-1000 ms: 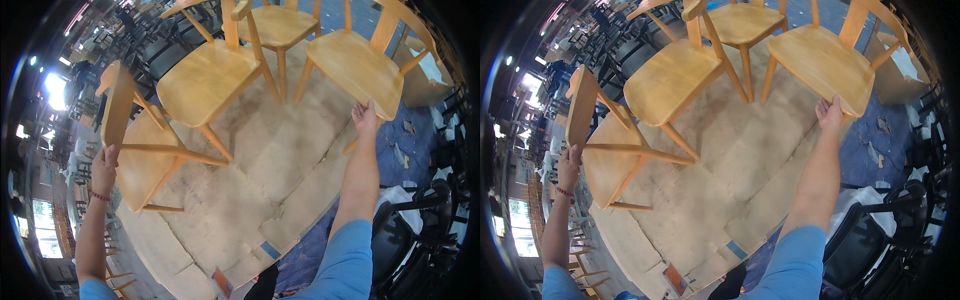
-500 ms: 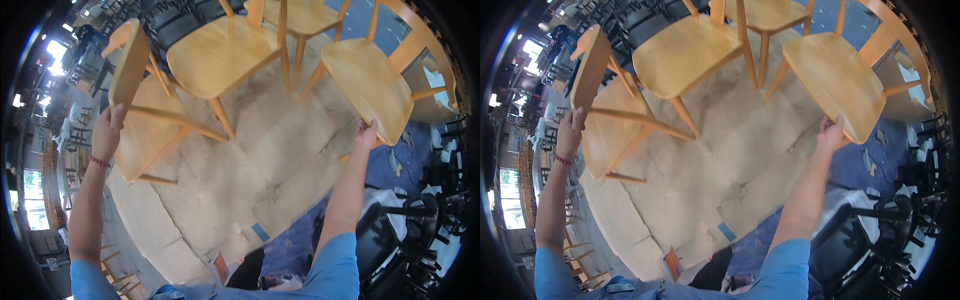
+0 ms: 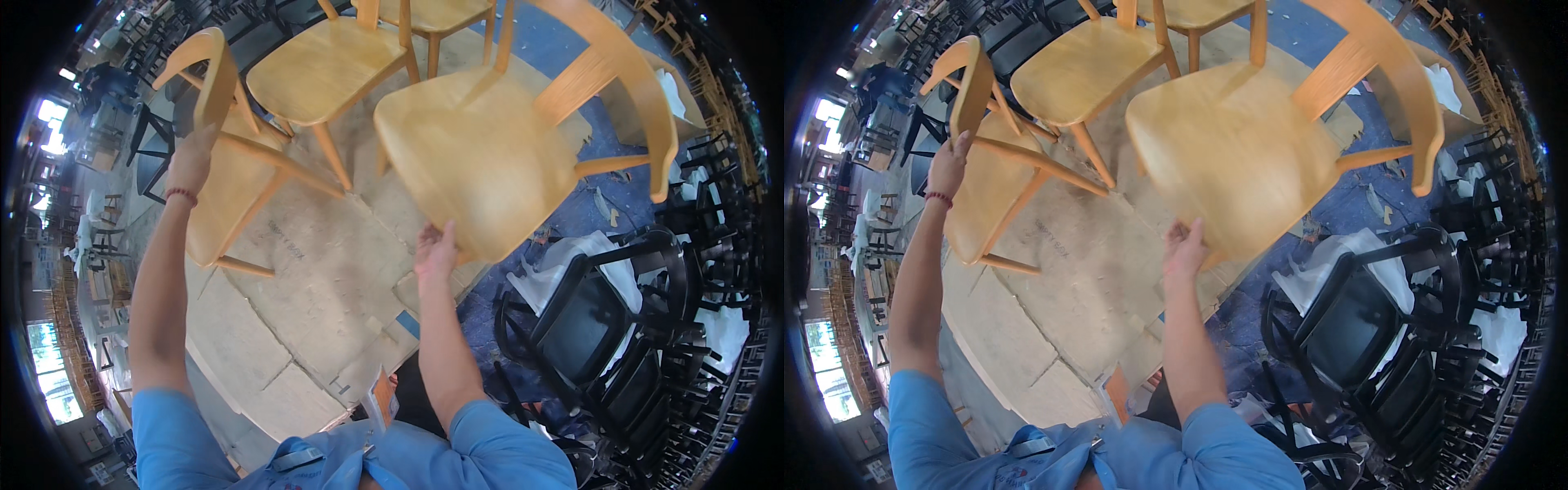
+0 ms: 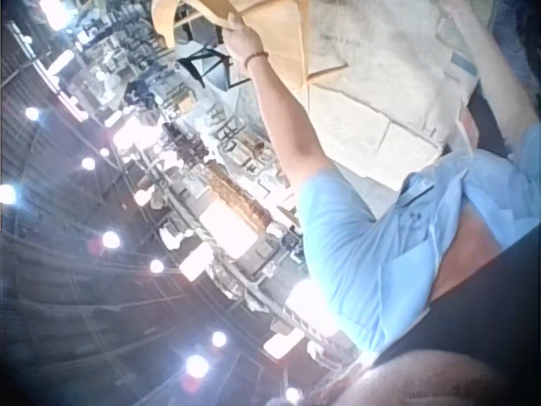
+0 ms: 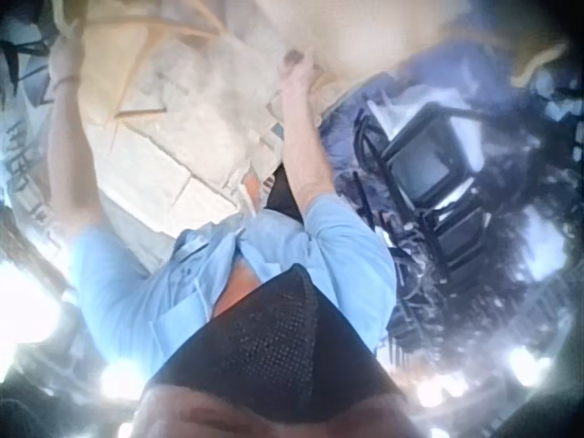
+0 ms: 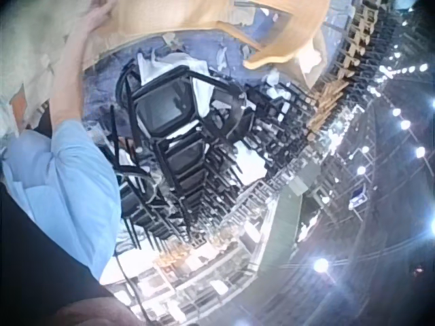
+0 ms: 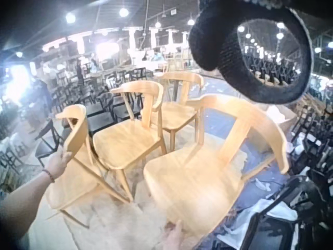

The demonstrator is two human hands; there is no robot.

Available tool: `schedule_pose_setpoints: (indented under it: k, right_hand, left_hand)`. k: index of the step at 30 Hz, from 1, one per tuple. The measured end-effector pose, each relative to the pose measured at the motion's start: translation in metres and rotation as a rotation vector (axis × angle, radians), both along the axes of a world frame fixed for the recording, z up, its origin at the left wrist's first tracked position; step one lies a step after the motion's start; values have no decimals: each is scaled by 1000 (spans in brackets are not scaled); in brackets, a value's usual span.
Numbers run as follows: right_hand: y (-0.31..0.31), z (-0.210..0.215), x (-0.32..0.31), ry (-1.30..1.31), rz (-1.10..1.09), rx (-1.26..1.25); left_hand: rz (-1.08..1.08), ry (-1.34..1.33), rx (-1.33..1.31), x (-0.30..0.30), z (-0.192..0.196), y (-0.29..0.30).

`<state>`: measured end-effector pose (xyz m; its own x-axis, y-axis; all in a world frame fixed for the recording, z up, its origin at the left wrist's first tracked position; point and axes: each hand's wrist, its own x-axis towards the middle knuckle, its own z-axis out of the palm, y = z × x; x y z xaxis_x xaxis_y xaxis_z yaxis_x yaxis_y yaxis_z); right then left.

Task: The person uses a pallet jack to move a stack of wooden chairs, then repeatedly picks up individual chairs and places them in rows on the floor. The person also moves cardboard pieces with the pallet jack.

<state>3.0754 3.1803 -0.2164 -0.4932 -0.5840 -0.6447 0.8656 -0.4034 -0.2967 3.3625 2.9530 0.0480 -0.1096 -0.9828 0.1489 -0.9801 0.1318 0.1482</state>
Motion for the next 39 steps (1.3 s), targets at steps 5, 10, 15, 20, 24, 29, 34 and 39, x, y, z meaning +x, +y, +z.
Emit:
schedule_pose_setpoints:
  k: [5,10,15,20,24,29,34,39]
  right_hand:
    - [96,18,124,-175,246,45]
    - [164,36,187,-245,384,-32]
    - [221,29,263,-267,514,-42]
    - [250,26,275,74,706,-62]
    - [307,26,215,363,1455,58]
    - [359,73,46,505,1045,462]
    - [324,143,-115,628,495,320]
    - [246,214,-171,747,518,21]
  left_hand:
    - [-49,39,-30,55,-13,32]
    - [-199,487,-161,34,-106,168]
    - [119,674,399,94,-190,365]
    - [135,855,716,128,-215,453]
    - [276,1060,938,128,-200,484]
    - [373,1388,1093,78,-203,486]
    - [500,1650,1051,8,-209,456]
    - [484,1849,917,-13,-212,451]
